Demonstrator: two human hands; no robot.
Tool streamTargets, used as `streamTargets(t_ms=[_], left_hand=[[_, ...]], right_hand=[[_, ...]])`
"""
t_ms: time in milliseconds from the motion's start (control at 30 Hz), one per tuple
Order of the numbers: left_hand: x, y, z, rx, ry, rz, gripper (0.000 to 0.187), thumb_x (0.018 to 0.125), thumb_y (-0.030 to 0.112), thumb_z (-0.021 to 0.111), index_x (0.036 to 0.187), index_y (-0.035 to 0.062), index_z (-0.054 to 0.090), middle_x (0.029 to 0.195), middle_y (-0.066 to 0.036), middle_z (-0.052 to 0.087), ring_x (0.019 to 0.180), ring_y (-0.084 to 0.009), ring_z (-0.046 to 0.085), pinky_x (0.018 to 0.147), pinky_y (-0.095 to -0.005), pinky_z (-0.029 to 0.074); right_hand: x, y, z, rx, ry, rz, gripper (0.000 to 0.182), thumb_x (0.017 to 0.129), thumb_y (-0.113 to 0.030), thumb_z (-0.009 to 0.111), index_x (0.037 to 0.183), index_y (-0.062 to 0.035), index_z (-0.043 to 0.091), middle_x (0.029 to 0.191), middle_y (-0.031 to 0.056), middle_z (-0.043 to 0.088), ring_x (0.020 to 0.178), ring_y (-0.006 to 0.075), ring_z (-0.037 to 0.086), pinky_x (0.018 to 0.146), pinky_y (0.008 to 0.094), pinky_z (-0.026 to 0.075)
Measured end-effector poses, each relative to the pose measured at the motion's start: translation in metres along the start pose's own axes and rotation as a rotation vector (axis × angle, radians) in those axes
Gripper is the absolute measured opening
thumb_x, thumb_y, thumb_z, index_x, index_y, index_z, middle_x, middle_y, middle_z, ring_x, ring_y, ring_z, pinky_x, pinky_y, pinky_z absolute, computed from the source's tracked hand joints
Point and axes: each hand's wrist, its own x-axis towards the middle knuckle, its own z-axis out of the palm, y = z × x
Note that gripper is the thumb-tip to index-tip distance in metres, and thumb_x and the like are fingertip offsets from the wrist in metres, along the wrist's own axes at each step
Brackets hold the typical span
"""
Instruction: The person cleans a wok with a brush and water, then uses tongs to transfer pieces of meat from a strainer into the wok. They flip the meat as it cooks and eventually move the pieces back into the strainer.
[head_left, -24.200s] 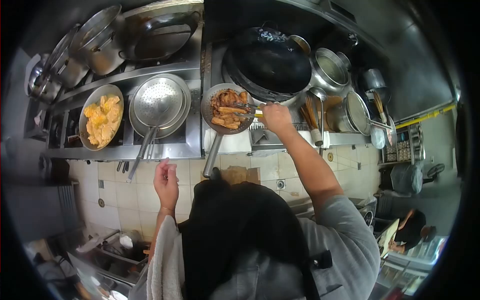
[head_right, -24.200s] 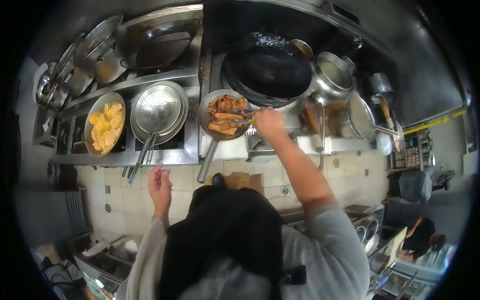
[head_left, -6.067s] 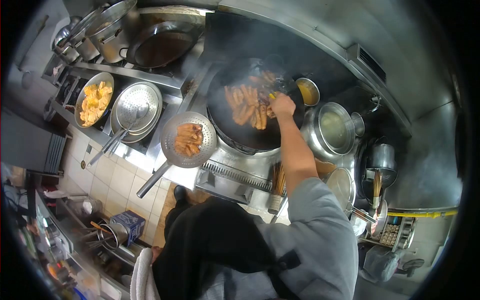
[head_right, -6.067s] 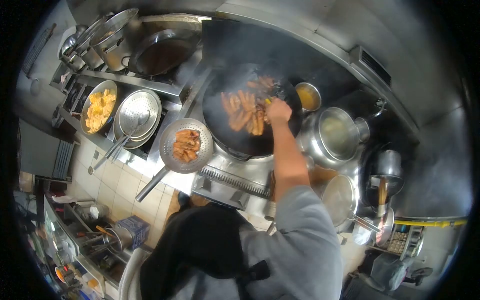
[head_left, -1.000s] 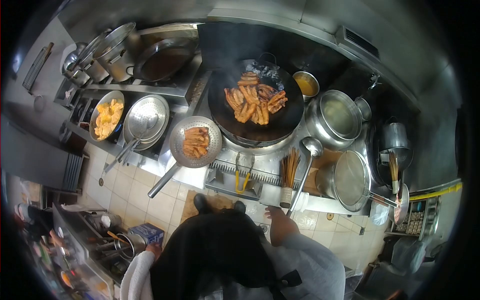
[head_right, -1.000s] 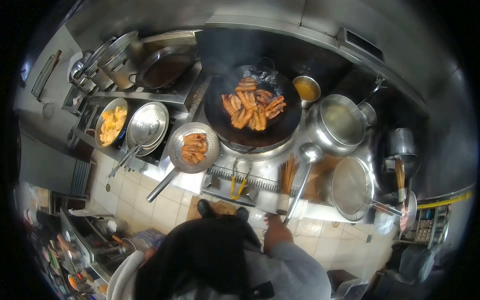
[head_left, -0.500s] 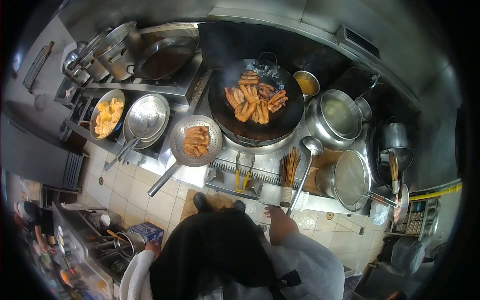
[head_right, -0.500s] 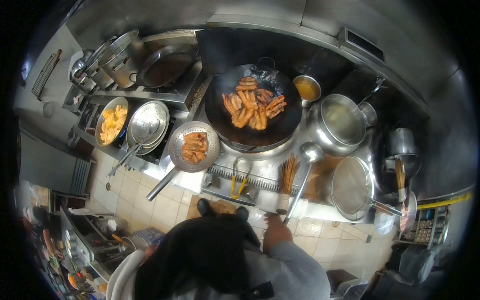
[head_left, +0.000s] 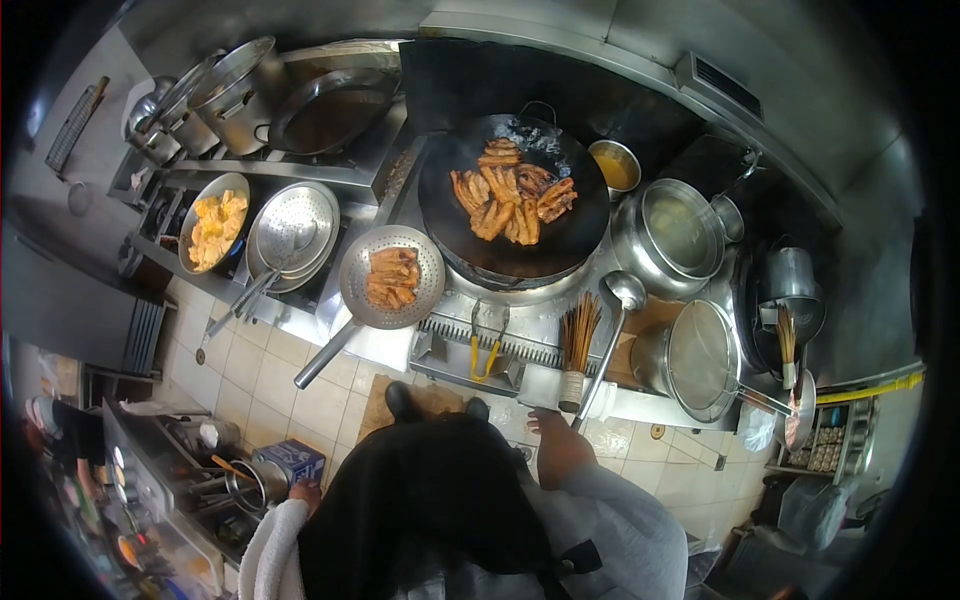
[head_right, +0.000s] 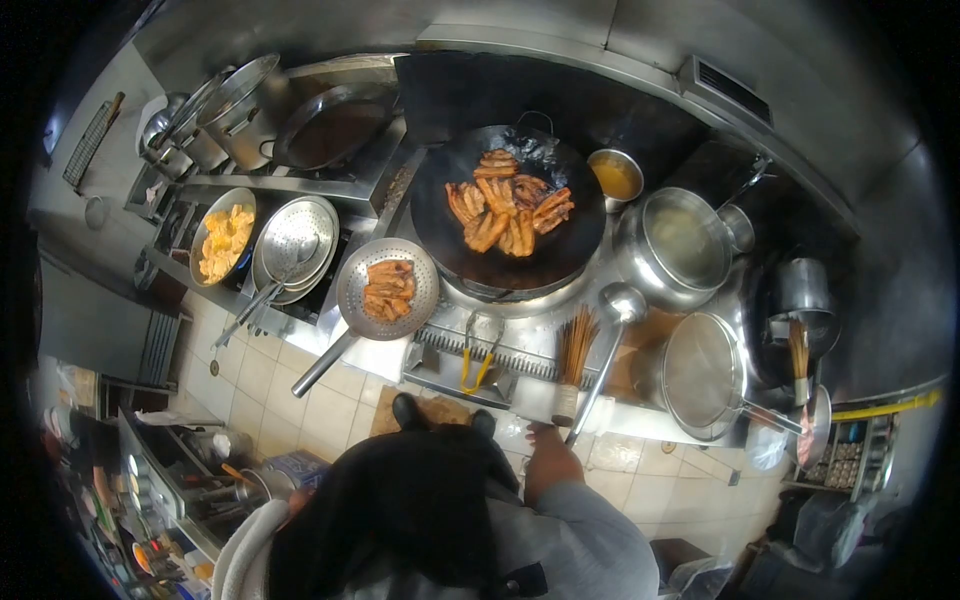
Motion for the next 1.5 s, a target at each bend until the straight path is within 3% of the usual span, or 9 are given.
streamTargets(t_ms=[367, 433, 567, 667, 933, 1167, 1333, 1467, 1500], left_hand=[[-0.006, -0.002, 0.001, -0.07, 0.013, 0.018, 0.036, 0.09, 0.022, 0.069, 0.123, 0.0105, 0.077, 0.124, -0.021, 0.076, 0.122, -0.0371, 0.071, 0.107, -0.0428, 0.054], [-0.002, -0.001, -0.004, -0.04, -0.098, -0.028, 0.036, 0.089, 0.021, 0.07, 0.123, 0.0106, 0.076, 0.122, -0.02, 0.077, 0.119, -0.0357, 0.072, 0.105, -0.0416, 0.055], [0.004, -0.008, -0.001, -0.035, -0.14, -0.007, 0.036, 0.088, 0.02, 0.07, 0.123, 0.011, 0.076, 0.12, -0.019, 0.077, 0.117, -0.0338, 0.073, 0.103, -0.0403, 0.056], [0.001, -0.011, 0.008, -0.081, -0.002, 0.015, 0.037, 0.088, 0.019, 0.07, 0.123, 0.0103, 0.076, 0.121, -0.018, 0.077, 0.118, -0.0337, 0.073, 0.103, -0.0402, 0.056], [0.028, -0.017, 0.006, 0.041, -0.14, 0.049, 0.037, 0.089, 0.019, 0.067, 0.123, 0.0087, 0.077, 0.123, -0.019, 0.077, 0.12, -0.035, 0.072, 0.104, -0.0415, 0.055], [0.019, -0.006, -0.001, -0.004, -0.136, 0.027, 0.035, 0.089, 0.017, 0.068, 0.121, 0.0081, 0.077, 0.121, -0.021, 0.077, 0.119, -0.0357, 0.072, 0.104, -0.0418, 0.055], [0.035, -0.016, 0.007, 0.018, -0.135, 0.098, 0.039, 0.094, 0.036, 0.066, 0.122, 0.0103, 0.077, 0.123, -0.022, 0.075, 0.12, -0.039, 0.071, 0.103, -0.0447, 0.055], [0.061, -0.027, 0.037, 0.073, -0.126, 0.227, 0.046, 0.097, 0.047, 0.064, 0.124, 0.0111, 0.076, 0.124, -0.024, 0.075, 0.121, -0.0417, 0.07, 0.103, -0.0477, 0.055], [0.056, -0.014, 0.04, 0.142, -0.027, 0.12, 0.048, 0.097, 0.049, 0.065, 0.124, 0.0104, 0.076, 0.123, -0.024, 0.075, 0.122, -0.0429, 0.069, 0.103, -0.0487, 0.054]], right_hand=[[-0.022, -0.013, 0.011, -0.062, 0.079, 0.001, 0.031, 0.108, -0.031, 0.051, 0.135, -0.0192, 0.059, 0.128, -0.0011, 0.073, 0.088, 0.0226, 0.075, 0.07, 0.0444, 0.058], [-0.023, -0.015, 0.012, -0.064, 0.1, 0.02, 0.03, 0.108, -0.031, 0.052, 0.134, -0.0191, 0.059, 0.125, -0.0016, 0.073, 0.087, 0.0225, 0.076, 0.07, 0.0444, 0.058], [-0.026, -0.017, 0.009, -0.052, 0.071, 0.035, 0.029, 0.108, -0.031, 0.052, 0.133, -0.0191, 0.06, 0.124, -0.0024, 0.073, 0.087, 0.0223, 0.075, 0.07, 0.0444, 0.058], [-0.029, -0.017, 0.009, -0.045, 0.055, 0.02, 0.029, 0.107, -0.031, 0.053, 0.132, -0.0189, 0.06, 0.123, -0.0026, 0.073, 0.088, 0.0223, 0.075, 0.07, 0.0444, 0.057], [-0.019, -0.01, 0.006, -0.047, 0.032, 0.004, 0.032, 0.108, -0.035, 0.054, 0.136, -0.0202, 0.057, 0.127, -0.0015, 0.072, 0.09, 0.0226, 0.075, 0.072, 0.0441, 0.057], [-0.019, -0.007, 0.004, -0.04, -0.002, -0.025, 0.036, 0.108, -0.039, 0.055, 0.139, -0.0206, 0.056, 0.129, -0.0014, 0.071, 0.09, 0.0223, 0.075, 0.073, 0.044, 0.057], [-0.026, -0.008, 0.01, -0.092, 0.049, -0.049, 0.039, 0.108, -0.041, 0.055, 0.141, -0.02, 0.057, 0.128, 0.0001, 0.072, 0.092, 0.022, 0.074, 0.074, 0.0423, 0.057], [-0.035, -0.001, 0.015, 0.163, 0.099, -0.051, 0.033, 0.109, -0.037, 0.052, 0.128, -0.0142, 0.066, 0.11, 0.0041, 0.078, 0.086, 0.0226, 0.076, 0.072, 0.0456, 0.059], [-0.029, -0.004, 0.022, 0.023, 0.187, 0.052, 0.032, 0.107, -0.033, 0.053, 0.122, -0.0112, 0.07, 0.105, 0.0077, 0.079, 0.085, 0.0257, 0.077, 0.073, 0.0475, 0.06]])
